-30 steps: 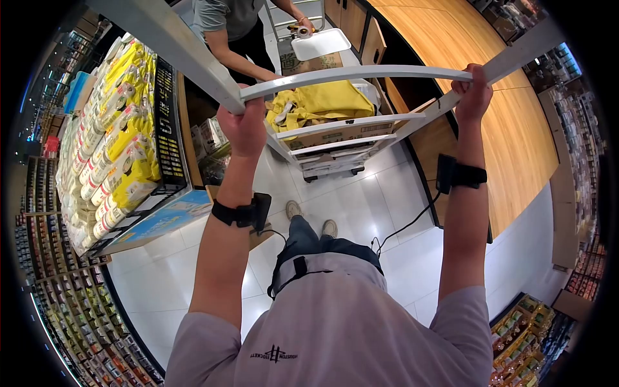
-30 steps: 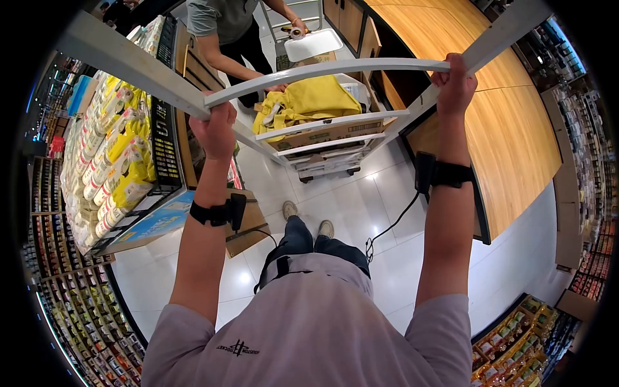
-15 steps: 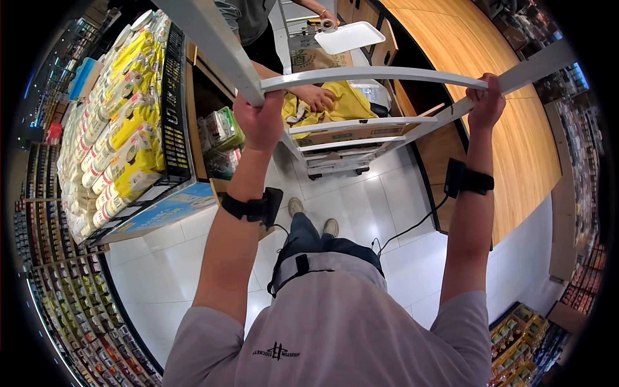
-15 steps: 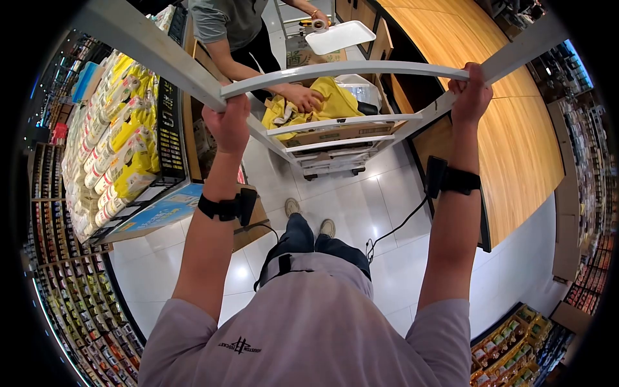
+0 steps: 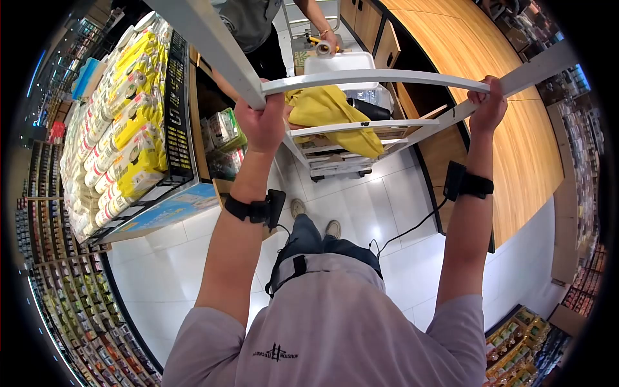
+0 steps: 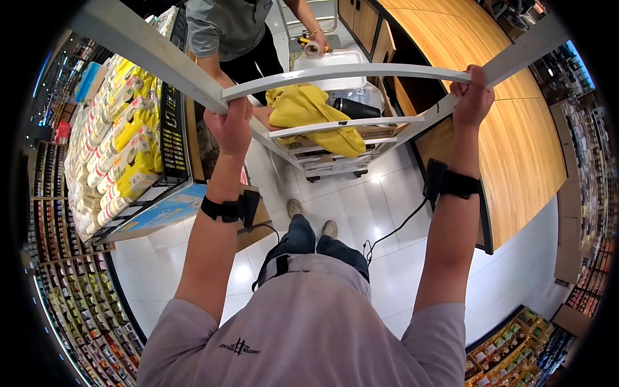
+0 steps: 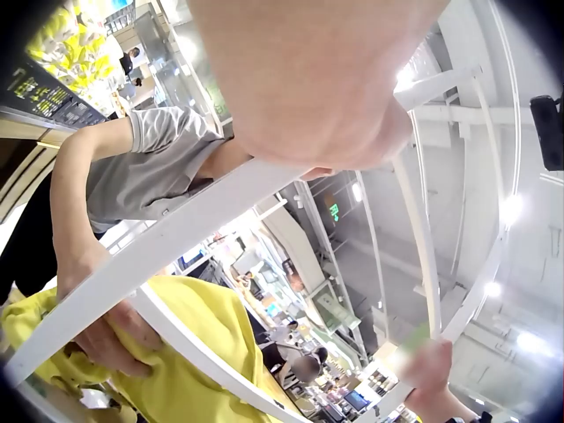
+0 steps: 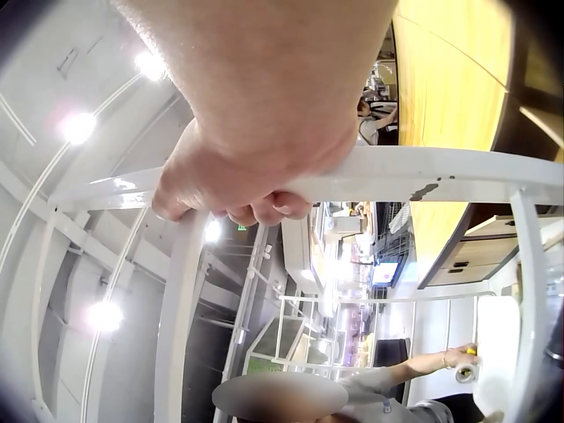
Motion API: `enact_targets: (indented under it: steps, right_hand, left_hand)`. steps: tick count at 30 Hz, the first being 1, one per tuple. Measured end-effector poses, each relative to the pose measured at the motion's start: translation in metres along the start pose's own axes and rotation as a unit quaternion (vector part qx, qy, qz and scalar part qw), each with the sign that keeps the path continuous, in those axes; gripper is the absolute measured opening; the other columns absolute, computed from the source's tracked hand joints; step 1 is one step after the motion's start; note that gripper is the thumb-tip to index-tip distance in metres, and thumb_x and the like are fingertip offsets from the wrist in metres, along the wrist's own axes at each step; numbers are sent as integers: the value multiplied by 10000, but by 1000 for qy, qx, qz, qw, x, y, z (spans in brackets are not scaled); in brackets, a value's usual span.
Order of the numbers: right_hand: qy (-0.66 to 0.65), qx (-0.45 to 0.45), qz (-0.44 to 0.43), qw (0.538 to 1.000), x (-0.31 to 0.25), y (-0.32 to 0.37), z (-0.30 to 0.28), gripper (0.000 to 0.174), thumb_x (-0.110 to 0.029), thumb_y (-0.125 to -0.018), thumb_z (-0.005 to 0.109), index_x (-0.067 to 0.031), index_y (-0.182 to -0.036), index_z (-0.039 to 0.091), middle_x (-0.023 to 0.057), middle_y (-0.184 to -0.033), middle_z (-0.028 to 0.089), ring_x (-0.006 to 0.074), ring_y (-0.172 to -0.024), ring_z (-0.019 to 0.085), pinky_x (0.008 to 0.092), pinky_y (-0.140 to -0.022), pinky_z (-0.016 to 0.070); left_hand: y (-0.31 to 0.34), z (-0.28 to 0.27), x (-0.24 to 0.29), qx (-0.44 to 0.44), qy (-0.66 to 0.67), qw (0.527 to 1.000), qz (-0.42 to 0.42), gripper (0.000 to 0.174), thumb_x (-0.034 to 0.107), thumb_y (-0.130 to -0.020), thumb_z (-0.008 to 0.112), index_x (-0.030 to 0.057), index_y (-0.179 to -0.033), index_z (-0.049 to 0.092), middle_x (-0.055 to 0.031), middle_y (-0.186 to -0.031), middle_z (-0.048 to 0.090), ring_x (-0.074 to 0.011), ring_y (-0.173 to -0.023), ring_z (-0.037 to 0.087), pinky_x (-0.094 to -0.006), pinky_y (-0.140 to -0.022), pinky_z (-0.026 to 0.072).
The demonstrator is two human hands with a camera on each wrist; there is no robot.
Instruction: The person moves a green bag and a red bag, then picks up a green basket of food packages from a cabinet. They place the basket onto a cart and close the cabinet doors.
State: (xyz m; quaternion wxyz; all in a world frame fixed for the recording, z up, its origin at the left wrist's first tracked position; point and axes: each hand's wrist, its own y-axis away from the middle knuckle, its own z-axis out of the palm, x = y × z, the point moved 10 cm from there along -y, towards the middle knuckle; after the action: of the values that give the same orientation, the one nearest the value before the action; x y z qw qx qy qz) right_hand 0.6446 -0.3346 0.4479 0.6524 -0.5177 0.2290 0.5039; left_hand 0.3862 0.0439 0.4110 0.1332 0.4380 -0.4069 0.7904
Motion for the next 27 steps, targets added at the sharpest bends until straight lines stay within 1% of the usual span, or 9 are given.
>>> enact_targets:
  steps: [2, 6, 8, 9, 11, 17, 21, 23, 27]
  right_hand:
    - [-6, -5, -1, 1000, 0, -1, 1, 298, -293, -883, 554, -32, -755, 486, 0, -562, 353, 99, -485, 357, 250, -464, 314]
    - [-8, -8, -8, 1000, -1, 1, 2, 291, -286, -884, 551, -31, -761, 484, -1, -566, 349, 97, -486, 356, 249, -468, 311]
    - [-7, -12, -9, 1000, -1, 1, 2, 297, -295, -880, 559, -31, -766, 484, 2, -577, 348, 98, -493, 350, 249, -472, 306]
    - [-7, -19, -8, 1000, -1, 1, 3, 304, -305, -876, 566, -31, -772, 484, 5, -589, 347, 99, -501, 344, 249, -476, 301]
    - [-7, -14, -6, 1000, 0, 2, 2, 300, -300, -876, 564, -30, -774, 486, 6, -589, 348, 100, -503, 346, 250, -477, 301]
    - [-3, -6, -4, 1000, -1, 1, 2, 283, -283, -876, 554, -25, -778, 490, 10, -589, 348, 106, -504, 351, 254, -480, 308]
    - [-6, -5, -9, 1000, -3, 1, 2, 273, -268, -889, 543, -34, -759, 490, -2, -564, 358, 94, -487, 370, 251, -466, 315]
    - [-8, -4, -7, 1000, -3, 2, 3, 274, -269, -890, 541, -34, -759, 489, -2, -564, 357, 94, -487, 369, 250, -465, 315]
    - [-10, -9, -4, 1000, -3, 2, 4, 276, -271, -890, 539, -31, -765, 488, -2, -567, 355, 94, -488, 367, 249, -465, 317]
  left_hand:
    - [0, -4, -1, 16, -35, 999, 4, 66, 57, -842, 621, 17, -828, 571, 29, -685, 547, -27, -621, 480, -184, -556, 375]
    - [0, -2, -1, 7, -13, 1000, 7, 69, 56, -844, 623, 18, -828, 568, 33, -685, 540, -25, -610, 471, -183, -548, 370]
    - [-1, -5, 0, 9, -45, 999, 29, 78, 59, -845, 630, 19, -836, 564, 34, -687, 537, -27, -600, 471, -184, -537, 367]
    - [-1, -2, 1, 7, -44, 999, 28, 78, 59, -845, 630, 19, -836, 564, 34, -687, 537, -27, -600, 471, -184, -537, 367]
    - [0, 1, 3, 2, -2, 1000, 13, 78, 55, -847, 631, 20, -853, 561, 31, -692, 537, -31, -598, 472, -184, -530, 363]
    - [-1, 0, 2, -14, -9, 999, 29, 71, 38, -850, 621, 14, -857, 554, 19, -690, 539, -38, -596, 475, -183, -532, 363]
    - [-1, 7, 6, -20, 11, 1000, 11, 62, 22, -848, 613, 11, -847, 552, 15, -681, 538, -40, -596, 478, -187, -536, 367]
    - [-2, 8, 12, -19, -18, 998, 50, 39, 7, -874, 548, 16, -848, 520, -24, -603, 484, -77, -483, 418, -216, -447, 313]
    - [-2, 7, 11, -18, -13, 999, 48, 47, 9, -873, 558, 19, -857, 515, -24, -609, 483, -78, -484, 419, -216, -447, 314]
